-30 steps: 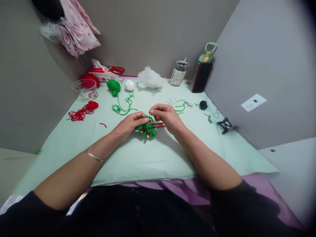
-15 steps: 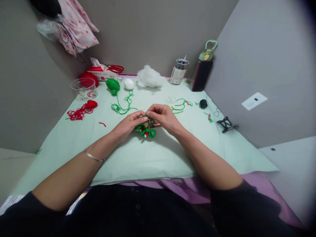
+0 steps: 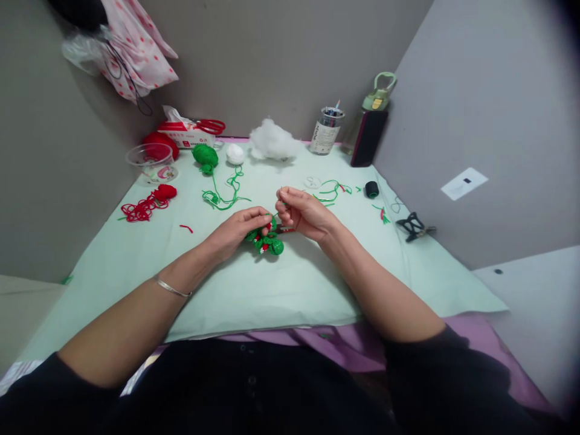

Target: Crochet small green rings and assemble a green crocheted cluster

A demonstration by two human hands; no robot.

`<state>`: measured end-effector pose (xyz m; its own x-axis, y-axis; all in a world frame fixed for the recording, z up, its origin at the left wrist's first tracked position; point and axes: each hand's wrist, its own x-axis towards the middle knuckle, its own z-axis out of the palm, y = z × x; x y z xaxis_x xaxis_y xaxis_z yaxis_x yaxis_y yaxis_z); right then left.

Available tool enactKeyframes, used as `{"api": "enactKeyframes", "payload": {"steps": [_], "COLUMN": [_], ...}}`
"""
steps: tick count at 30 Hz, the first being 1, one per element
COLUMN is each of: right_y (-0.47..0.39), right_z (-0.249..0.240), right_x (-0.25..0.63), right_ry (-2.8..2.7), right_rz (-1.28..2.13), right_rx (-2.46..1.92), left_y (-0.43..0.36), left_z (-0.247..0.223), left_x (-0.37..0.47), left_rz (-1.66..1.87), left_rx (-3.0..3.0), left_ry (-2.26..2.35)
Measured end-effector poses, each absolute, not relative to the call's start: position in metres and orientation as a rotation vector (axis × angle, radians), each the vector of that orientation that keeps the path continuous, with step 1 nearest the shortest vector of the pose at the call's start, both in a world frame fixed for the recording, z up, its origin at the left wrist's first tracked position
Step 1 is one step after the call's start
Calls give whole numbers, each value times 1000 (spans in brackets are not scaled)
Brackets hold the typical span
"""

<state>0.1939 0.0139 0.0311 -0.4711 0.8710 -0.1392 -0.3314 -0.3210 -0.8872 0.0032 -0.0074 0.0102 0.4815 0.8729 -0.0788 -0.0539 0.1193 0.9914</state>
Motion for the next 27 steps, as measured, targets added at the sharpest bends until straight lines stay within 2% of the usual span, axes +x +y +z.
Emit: {"api": "enactKeyframes", "payload": {"steps": [10, 18, 27], "right_y": [22, 38, 34], "right_z": [35, 20, 15], "right_x": [199, 210, 213], "right_ry": [-1037, -1083, -1724], "right_rz": [1713, 1299, 823], "right_rx": [-943, -1091, -1425], "left_y": [-6, -4, -4], "left_z": [11, 13, 18], "left_x": [0, -2, -4], "left_rz": [749, 793, 858], "left_rx": [1294, 1200, 1129], "left_ry": [795, 830, 874]}}
